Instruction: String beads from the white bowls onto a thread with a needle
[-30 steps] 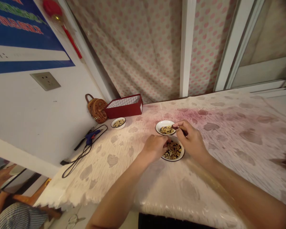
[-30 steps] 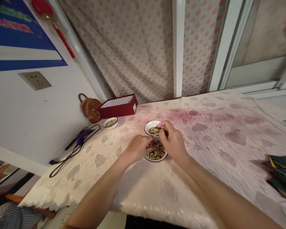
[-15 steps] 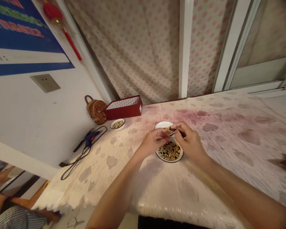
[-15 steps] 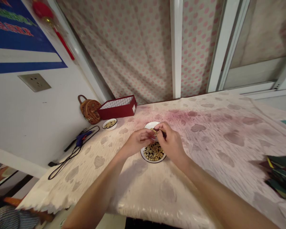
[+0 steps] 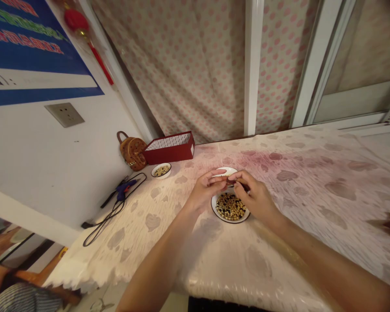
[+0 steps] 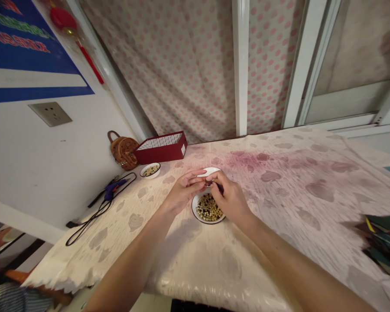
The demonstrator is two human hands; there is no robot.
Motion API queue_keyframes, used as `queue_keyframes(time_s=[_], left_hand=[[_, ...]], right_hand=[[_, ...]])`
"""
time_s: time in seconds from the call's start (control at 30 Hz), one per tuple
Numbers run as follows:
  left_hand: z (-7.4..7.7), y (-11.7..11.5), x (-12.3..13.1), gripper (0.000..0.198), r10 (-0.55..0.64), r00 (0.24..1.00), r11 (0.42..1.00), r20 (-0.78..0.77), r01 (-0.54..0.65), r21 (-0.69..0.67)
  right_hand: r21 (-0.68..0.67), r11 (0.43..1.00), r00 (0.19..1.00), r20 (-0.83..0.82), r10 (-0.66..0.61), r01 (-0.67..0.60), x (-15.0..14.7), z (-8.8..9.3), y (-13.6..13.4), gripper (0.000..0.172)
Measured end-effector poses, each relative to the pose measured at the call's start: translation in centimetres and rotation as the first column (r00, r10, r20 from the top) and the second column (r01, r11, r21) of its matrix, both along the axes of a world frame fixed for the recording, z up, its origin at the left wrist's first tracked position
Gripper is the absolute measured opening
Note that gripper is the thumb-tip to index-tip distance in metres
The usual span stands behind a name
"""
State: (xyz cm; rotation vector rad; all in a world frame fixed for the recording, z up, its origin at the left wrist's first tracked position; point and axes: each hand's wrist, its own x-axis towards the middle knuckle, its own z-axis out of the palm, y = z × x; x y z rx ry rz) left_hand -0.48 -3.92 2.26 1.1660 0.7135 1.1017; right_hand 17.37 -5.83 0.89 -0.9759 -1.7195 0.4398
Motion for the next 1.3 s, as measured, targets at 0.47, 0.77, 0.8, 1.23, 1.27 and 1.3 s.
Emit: queue_keyframes(time_s=[0.47, 0.77, 0.8, 1.23, 1.27, 1.3], left_hand=[[-0.3, 0.0, 0.2, 0.047, 0.023, 0.999, 1.000, -0.034, -0.023, 0.007], [-1.6, 2.4, 0.8, 0.021, 0.282, 0.948, 0.941, -0.148, -0.243, 0.236], [-1.9, 2.8, 1.0, 0.021, 0.300, 0.940, 0.932, -0.164, -0.252, 0.261], [-0.4, -0.8, 0.6, 0.027, 0.264, 0.622, 0.850, -0.737, 0.212, 0.483], [-0.5, -1.0, 0.8, 0.029, 0.263, 0.594, 0.834, -0.760, 0.256, 0.489], [-0.5, -1.2, 1.0, 0.030, 0.270, 0.570, 0.819, -0.776, 0.288, 0.497]], right_hand=[[-0.026, 1.000, 1.000, 0.008, 0.000, 0.001, -0.1, -0.4, 0.3, 0.016], [-0.025, 0.994, 0.993, -0.052, -0.106, 0.105, 0.2, -0.3, 0.5, 0.013], [-0.028, 0.993, 0.991, -0.058, -0.119, 0.117, 0.2, -0.3, 0.5, 0.013], [-0.027, 0.980, 0.979, -0.044, -0.200, 0.199, 0.5, 0.0, 0.5, 0.015], [-0.028, 0.978, 0.978, -0.043, -0.206, 0.205, 0.5, 0.0, 0.5, 0.015], [-0.029, 0.978, 0.977, -0.040, -0.210, 0.209, 0.5, 0.0, 0.5, 0.015]])
